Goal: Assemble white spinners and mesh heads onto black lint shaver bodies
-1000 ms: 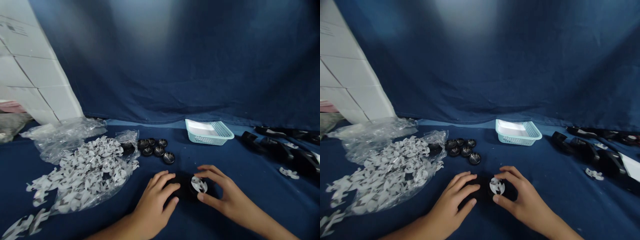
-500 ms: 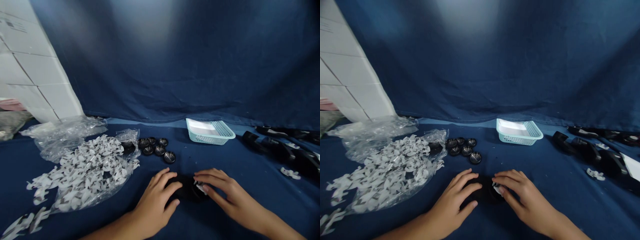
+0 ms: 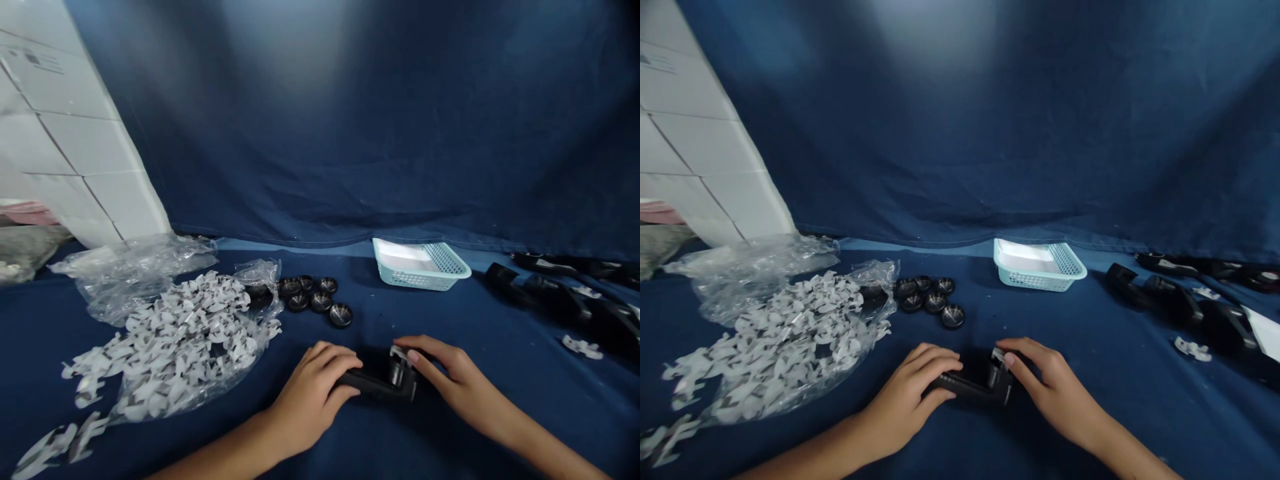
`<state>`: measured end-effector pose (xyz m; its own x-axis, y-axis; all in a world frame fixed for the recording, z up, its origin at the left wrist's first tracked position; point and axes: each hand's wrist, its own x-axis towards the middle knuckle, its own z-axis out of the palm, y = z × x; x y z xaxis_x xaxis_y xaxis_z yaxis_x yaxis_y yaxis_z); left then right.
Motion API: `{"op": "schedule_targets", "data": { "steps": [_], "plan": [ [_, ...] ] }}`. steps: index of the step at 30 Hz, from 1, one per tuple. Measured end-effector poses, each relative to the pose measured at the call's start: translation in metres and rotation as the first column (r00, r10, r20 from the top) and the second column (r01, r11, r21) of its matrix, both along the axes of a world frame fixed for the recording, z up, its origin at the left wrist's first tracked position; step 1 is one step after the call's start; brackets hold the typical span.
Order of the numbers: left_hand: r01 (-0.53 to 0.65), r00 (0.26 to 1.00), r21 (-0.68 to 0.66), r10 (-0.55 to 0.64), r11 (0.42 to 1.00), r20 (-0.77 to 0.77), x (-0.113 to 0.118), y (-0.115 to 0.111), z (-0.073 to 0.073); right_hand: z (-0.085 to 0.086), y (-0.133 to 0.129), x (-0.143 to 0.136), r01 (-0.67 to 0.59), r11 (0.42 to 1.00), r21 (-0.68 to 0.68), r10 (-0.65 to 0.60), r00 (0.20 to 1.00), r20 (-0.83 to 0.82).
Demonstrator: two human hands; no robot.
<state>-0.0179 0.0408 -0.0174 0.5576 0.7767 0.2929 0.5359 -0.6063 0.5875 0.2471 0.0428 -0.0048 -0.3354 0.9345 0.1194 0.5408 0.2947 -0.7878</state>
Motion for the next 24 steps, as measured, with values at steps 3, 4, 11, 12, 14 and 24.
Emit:
{"op": "schedule_targets", "data": {
  "steps": [3, 4, 11, 12, 14, 24],
  "plan": [
    [-0.022, 0.998, -0.046, 0.024, 0.999, 0.05, 0.001, 0.0, 0.0, -0.001, 0.001, -0.001, 0.01, 0.997, -0.073, -0.014, 0.999, -0.05],
    [-0.028, 0.998, -0.056, 0.031, 0.998, 0.054, 0.0, 0.0, 0.0, -0.001, 0.001, -0.002, -0.003, 0.996, -0.091, -0.002, 0.998, -0.061],
    [-0.087, 0.993, -0.115, 0.096, 0.99, 0.072, -0.001, 0.0, -0.002, 0.004, -0.001, -0.004, -0.081, 0.97, -0.228, 0.048, 0.988, -0.144],
    [-0.09, 0.992, -0.118, 0.1, 0.989, 0.08, -0.001, 0.001, -0.002, 0.005, -0.001, -0.004, -0.093, 0.965, -0.244, 0.055, 0.986, -0.156],
    [-0.078, 0.991, -0.111, 0.089, 0.991, 0.097, -0.001, 0.002, -0.001, 0.006, -0.002, -0.004, -0.108, 0.961, -0.253, 0.067, 0.984, -0.167],
    [0.013, 0.999, -0.07, -0.016, 0.997, -0.043, -0.004, -0.006, 0.002, 0.013, -0.013, 0.001, -0.223, 0.965, 0.135, 0.197, 0.963, 0.186]
  ]
}}
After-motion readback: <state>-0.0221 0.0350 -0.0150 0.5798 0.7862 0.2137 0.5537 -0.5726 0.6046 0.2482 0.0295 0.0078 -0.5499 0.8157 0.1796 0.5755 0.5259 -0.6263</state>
